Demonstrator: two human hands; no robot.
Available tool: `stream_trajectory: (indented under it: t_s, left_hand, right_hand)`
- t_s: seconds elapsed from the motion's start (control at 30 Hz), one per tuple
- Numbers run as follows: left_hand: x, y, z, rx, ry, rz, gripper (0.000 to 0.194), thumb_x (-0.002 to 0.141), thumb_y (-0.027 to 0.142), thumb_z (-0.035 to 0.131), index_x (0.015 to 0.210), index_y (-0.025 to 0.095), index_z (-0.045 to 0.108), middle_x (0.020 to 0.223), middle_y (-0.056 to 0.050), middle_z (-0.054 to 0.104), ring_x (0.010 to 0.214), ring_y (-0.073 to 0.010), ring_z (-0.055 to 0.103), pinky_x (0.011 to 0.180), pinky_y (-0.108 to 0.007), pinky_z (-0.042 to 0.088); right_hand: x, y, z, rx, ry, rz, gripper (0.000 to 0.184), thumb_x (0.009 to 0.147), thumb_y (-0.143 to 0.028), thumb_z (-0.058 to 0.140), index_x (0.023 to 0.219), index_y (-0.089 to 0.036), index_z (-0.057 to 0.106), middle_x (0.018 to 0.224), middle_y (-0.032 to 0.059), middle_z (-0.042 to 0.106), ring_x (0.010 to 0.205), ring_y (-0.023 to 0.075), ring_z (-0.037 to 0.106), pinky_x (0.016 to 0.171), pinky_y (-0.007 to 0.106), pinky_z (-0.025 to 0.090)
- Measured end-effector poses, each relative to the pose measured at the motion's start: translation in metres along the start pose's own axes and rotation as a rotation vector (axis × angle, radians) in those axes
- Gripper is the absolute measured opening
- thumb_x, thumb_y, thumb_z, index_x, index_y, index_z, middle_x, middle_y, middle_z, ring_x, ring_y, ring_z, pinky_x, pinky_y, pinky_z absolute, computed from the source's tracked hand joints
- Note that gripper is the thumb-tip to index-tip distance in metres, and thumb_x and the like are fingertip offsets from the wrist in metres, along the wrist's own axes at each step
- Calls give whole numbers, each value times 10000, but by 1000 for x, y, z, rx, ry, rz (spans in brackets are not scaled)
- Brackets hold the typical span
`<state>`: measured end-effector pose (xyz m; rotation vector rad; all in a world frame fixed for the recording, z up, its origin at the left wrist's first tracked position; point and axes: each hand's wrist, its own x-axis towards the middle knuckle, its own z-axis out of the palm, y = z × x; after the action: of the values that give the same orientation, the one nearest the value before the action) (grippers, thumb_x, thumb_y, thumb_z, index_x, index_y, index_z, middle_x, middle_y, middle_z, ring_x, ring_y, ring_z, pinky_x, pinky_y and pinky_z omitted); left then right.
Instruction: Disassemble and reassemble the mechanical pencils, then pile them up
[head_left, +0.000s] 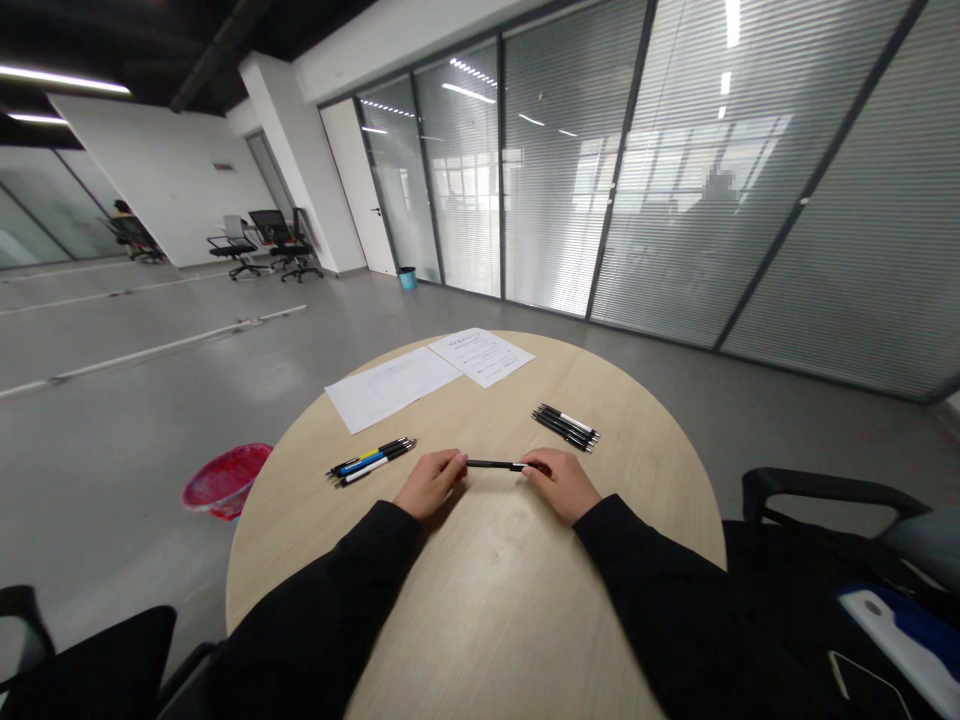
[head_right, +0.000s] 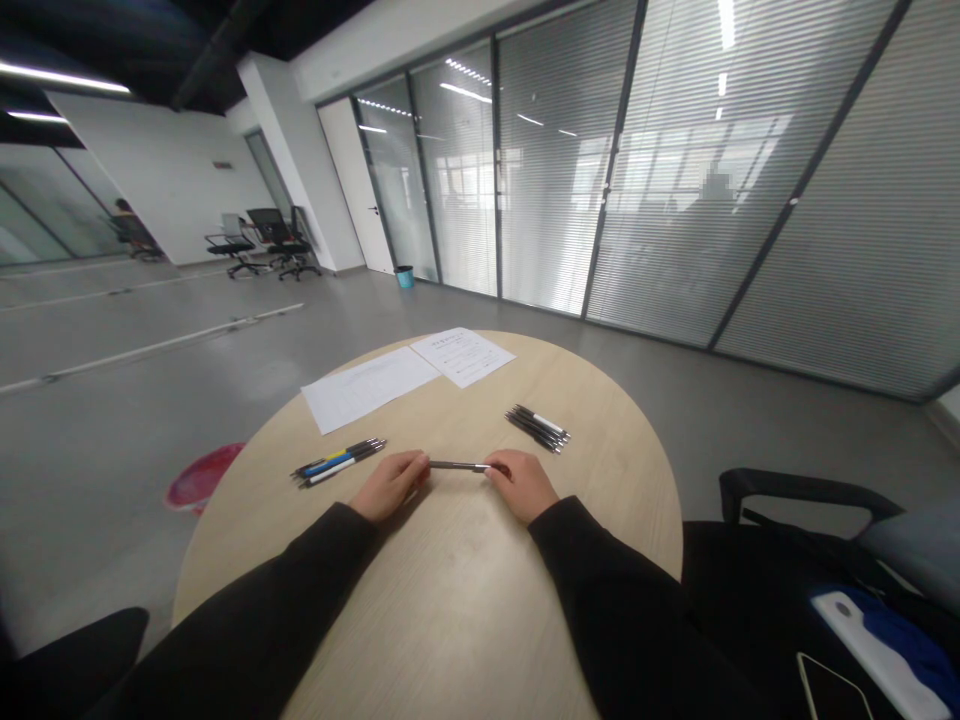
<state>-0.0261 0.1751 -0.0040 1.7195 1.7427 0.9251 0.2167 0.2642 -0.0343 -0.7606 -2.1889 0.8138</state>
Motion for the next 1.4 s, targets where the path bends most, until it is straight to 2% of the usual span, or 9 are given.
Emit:
stream_trajectory:
  t_s: [0.1,0.37,0.7,0.83,1.03,1.27,1.33,1.4]
  left_hand:
    - [1,-2,-2,-4,-17,6,451,905,521,451,625,179,538,553,29,491,550,-133,435,569,-259,343]
    - [3,-8,-1,-185,-12,53,333,855,479,571,736,168,583,631,11,540,609,-136,469,591,-251,373]
    - [4,-10,-5,-306,-8,67,315,805,454,655,702,163,594,633,9,540,619,-131,469,606,-254,370]
    - [5,-11,-2,-380,45,8,332,790,471,673,711,162,579,625,16,542,600,-121,470,597,-248,366]
    - [9,-10,8,-502,192,-87,354,779,503,671,777,159,589,661,10,568,617,-127,512,618,-254,411]
    - [18,-5,20,-596,298,-120,407,748,552,686,783,158,592,656,18,557,583,-108,500,565,-228,377]
    - [18,-2,24,-629,285,-112,402,735,542,703,780,156,598,674,14,569,604,-110,523,590,-232,399]
    - [18,2,28,-665,249,-102,391,737,528,708,786,154,605,679,11,577,618,-114,538,605,-235,412]
  right_hand:
    - [0,-1,0,8,-9,-1,147,876,-198,597,912,-189,739,850,45,725,732,170,621,678,272,437]
    - [0,-1,0,16,-14,2,145,871,-191,599,907,-184,739,849,44,726,736,171,619,684,277,439]
    - [0,4,2,62,-58,37,157,865,-214,604,905,-186,753,806,30,733,685,159,614,640,259,419]
    - [-1,3,7,79,-79,44,175,872,-234,595,921,-182,755,775,25,728,661,152,604,630,251,420]
    - [-4,-10,13,88,-120,40,176,871,-237,587,924,-183,745,761,15,719,643,148,594,616,246,415]
    - [-4,-21,21,67,-109,-11,234,871,-150,535,1009,-195,718,820,20,706,733,164,612,703,263,442]
    - [-4,-22,24,66,-82,-9,308,873,-137,524,1139,-185,673,849,31,699,776,174,616,756,280,451]
    - [-5,-24,26,71,-66,9,454,873,-126,521,1323,-176,549,838,25,682,761,171,607,765,285,456]
